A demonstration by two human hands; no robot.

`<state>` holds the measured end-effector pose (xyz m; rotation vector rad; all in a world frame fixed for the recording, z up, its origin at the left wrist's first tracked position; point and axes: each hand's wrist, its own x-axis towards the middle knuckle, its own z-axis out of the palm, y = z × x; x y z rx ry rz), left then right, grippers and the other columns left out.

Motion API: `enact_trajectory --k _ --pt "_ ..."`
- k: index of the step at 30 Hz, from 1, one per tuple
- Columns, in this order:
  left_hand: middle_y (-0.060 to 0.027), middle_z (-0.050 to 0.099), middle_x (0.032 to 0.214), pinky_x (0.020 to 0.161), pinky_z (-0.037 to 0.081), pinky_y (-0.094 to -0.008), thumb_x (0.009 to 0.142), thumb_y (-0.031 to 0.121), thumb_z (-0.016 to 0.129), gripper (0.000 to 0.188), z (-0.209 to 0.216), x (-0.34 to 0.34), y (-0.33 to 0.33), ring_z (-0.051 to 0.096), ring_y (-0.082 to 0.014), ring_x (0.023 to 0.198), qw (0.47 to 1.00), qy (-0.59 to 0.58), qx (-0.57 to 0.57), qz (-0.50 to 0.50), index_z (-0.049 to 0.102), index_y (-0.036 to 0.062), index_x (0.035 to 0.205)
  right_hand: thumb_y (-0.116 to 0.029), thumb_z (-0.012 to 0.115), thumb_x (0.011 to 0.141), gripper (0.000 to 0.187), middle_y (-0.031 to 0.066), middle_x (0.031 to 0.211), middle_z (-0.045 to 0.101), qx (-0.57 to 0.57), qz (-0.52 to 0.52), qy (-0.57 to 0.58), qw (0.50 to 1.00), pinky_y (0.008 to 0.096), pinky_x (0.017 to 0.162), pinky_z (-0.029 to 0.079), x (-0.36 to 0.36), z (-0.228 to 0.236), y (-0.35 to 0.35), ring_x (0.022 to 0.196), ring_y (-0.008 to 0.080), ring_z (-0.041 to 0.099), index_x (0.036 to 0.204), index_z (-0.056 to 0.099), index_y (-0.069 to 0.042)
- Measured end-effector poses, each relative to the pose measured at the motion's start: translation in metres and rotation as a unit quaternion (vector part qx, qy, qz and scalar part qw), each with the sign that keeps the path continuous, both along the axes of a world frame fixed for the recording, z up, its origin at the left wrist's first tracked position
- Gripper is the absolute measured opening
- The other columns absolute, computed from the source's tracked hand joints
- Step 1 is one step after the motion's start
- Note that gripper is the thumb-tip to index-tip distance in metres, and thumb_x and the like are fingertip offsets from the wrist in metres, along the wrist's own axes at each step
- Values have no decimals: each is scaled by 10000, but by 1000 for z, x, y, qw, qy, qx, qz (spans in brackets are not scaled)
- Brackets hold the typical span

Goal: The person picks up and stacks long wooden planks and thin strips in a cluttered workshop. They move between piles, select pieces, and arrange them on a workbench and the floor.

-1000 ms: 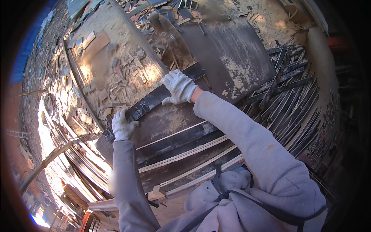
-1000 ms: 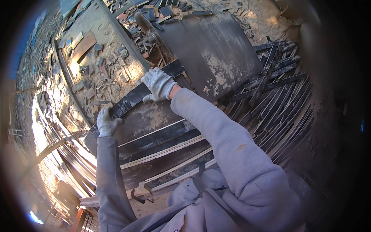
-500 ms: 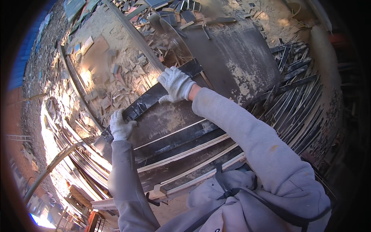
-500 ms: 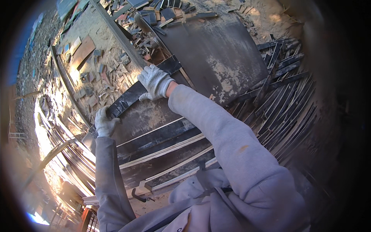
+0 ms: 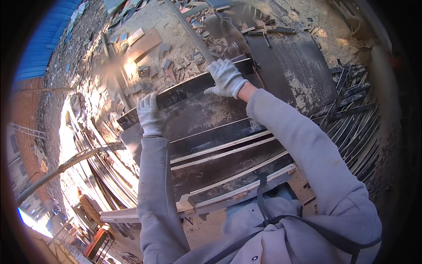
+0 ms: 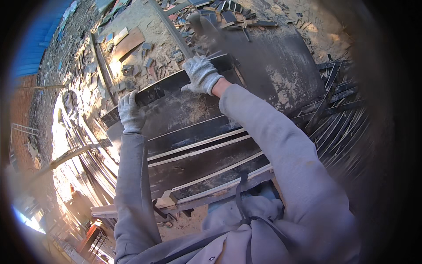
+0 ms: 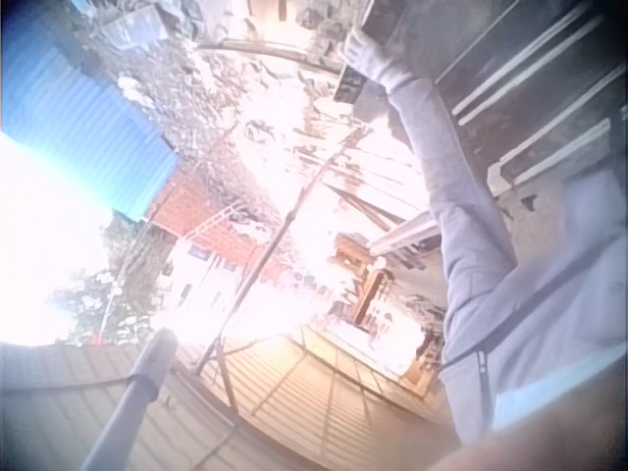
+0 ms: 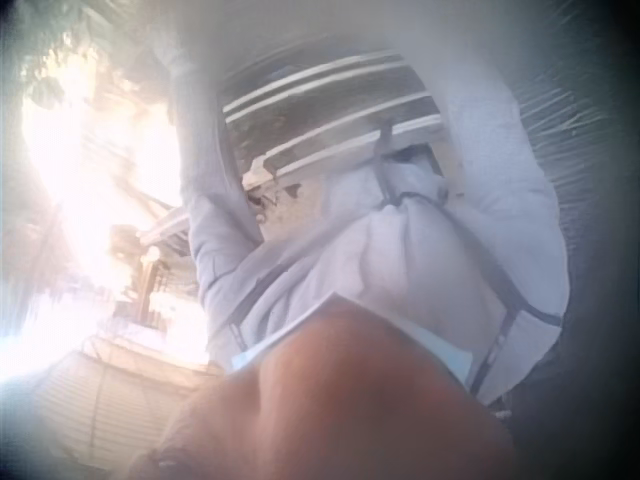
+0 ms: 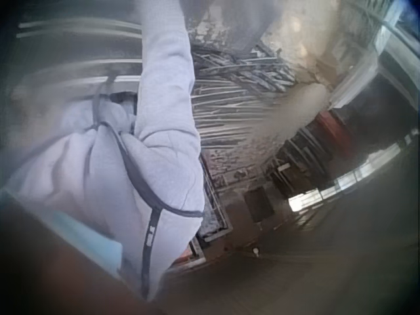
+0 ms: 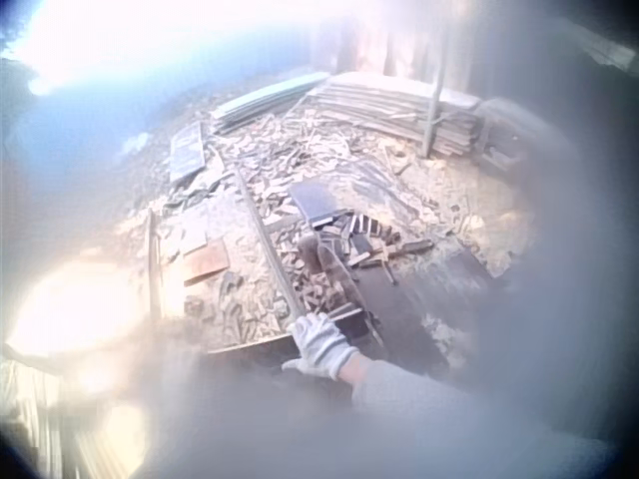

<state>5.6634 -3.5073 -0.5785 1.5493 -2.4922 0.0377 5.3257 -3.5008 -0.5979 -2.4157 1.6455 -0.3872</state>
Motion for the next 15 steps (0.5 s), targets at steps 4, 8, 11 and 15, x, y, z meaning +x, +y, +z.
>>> enact_trajectory --k 4,8,11,15 --pt "-197 530 1490 1239 323 -510 808 97 809 790 113 -48 27 513 -358 1372 958 142 -241 62 472 99 1523 -268 878 821 360 151 878 727 80 -100 -311 942 428 752 555 19 60 73 847 351 717 1032 676 -58" --pt "-232 575 1420 1077 485 -442 765 230 941 1082 143 -132 124 615 -329 1259 868 471 74 141 287 95 1617 -198 834 842 308 207 932 737 172 -187 -493 832 431 784 564 57 73 175 901 330 742 1062 685 -41" --pt "-177 691 1251 1013 545 -433 684 181 946 925 153 -187 207 702 -335 1152 844 444 248 167 481 99 1479 -188 826 834 443 185 1067 747 323 -40 -433 841 402 883 566 23 97 250 1013 310 734 1187 660 22" --pt "-116 665 1078 890 543 -461 704 224 875 771 95 -188 282 674 -333 1029 939 241 247 4 572 146 1409 -236 727 992 618 194 1405 542 344 -232 -772 482 490 1122 499 -93 94 365 1347 362 556 1472 443 31"
